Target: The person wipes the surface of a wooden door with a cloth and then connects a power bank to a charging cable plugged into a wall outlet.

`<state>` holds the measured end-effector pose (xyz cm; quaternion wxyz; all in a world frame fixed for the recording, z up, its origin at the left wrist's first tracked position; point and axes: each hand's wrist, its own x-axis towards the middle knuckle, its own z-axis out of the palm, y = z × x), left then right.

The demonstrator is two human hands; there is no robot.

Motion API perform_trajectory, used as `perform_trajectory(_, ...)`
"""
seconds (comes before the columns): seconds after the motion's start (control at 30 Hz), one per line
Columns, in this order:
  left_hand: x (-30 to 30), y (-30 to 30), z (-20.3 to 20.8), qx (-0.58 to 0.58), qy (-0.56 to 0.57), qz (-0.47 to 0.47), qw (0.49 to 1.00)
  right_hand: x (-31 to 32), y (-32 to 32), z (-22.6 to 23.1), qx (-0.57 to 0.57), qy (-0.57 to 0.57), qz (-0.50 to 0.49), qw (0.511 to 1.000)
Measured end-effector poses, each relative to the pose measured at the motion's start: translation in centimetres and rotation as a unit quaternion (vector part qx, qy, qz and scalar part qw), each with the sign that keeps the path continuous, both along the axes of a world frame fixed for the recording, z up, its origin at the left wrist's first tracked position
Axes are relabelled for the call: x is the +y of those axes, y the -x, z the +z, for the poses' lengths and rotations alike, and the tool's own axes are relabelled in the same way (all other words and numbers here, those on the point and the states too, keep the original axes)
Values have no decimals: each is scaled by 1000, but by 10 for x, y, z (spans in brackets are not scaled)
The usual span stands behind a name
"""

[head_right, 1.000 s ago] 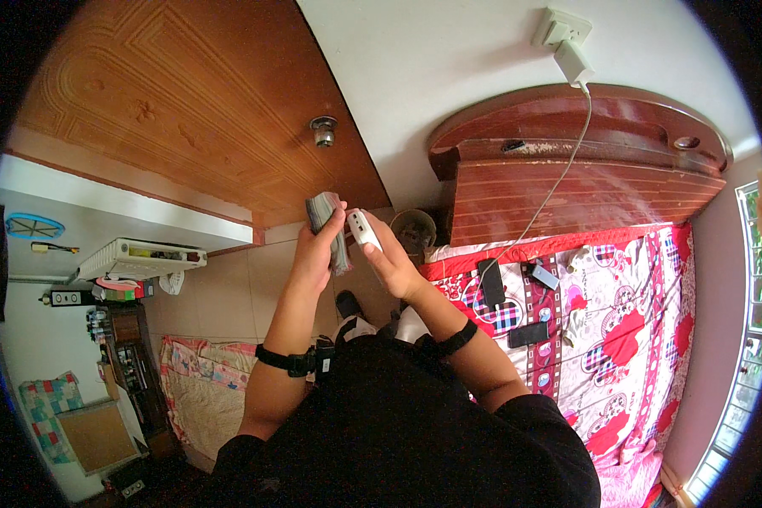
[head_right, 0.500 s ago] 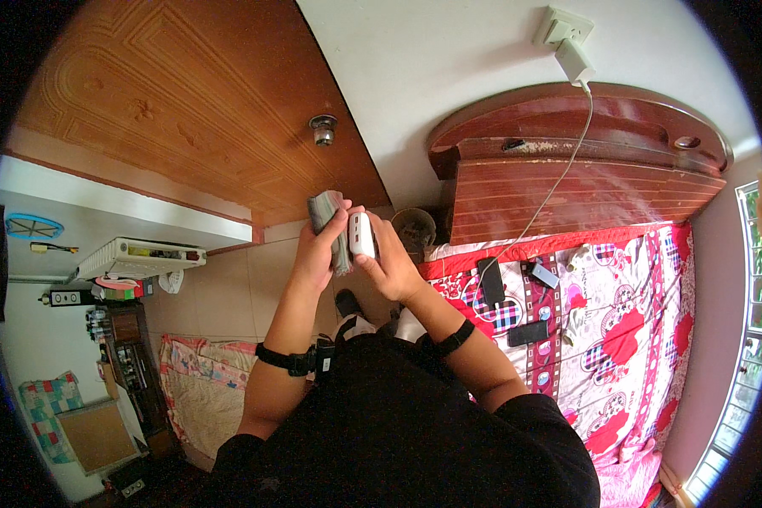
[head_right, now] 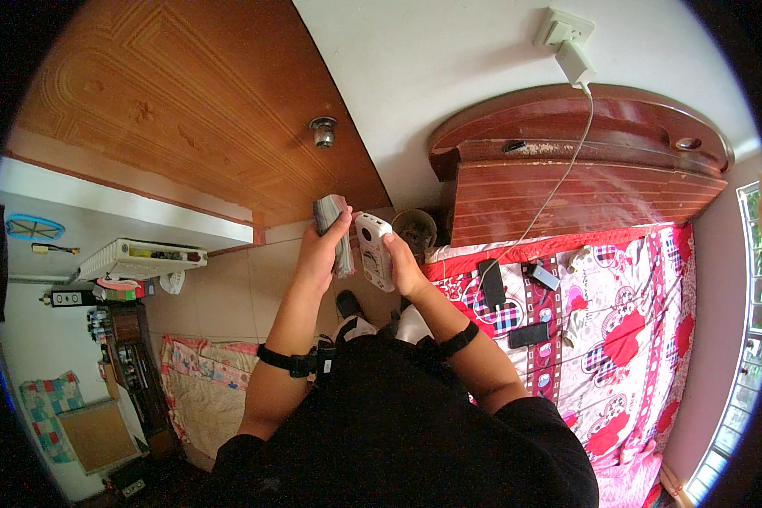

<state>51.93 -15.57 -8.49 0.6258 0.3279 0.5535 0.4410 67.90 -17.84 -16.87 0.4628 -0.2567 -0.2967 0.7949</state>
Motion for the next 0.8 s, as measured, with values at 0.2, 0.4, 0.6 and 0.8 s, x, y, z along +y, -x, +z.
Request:
perform_trajectory(0.2,1,2,-3,20,7,13,1000,1,-7,7,-4,22,36,999)
perform_trajectory(0.4,3,0,-6,20,-3,14,1000,3,-9,9,-26,-10,40,999)
perform_trajectory(0.6,3,2,-10,16,-3,9,1000,3,-9,11,-41,-8,47,998)
perform_trajectory(0.8,3,1,-6,27,25,12,999,3,-12,7,-14,39,80,996)
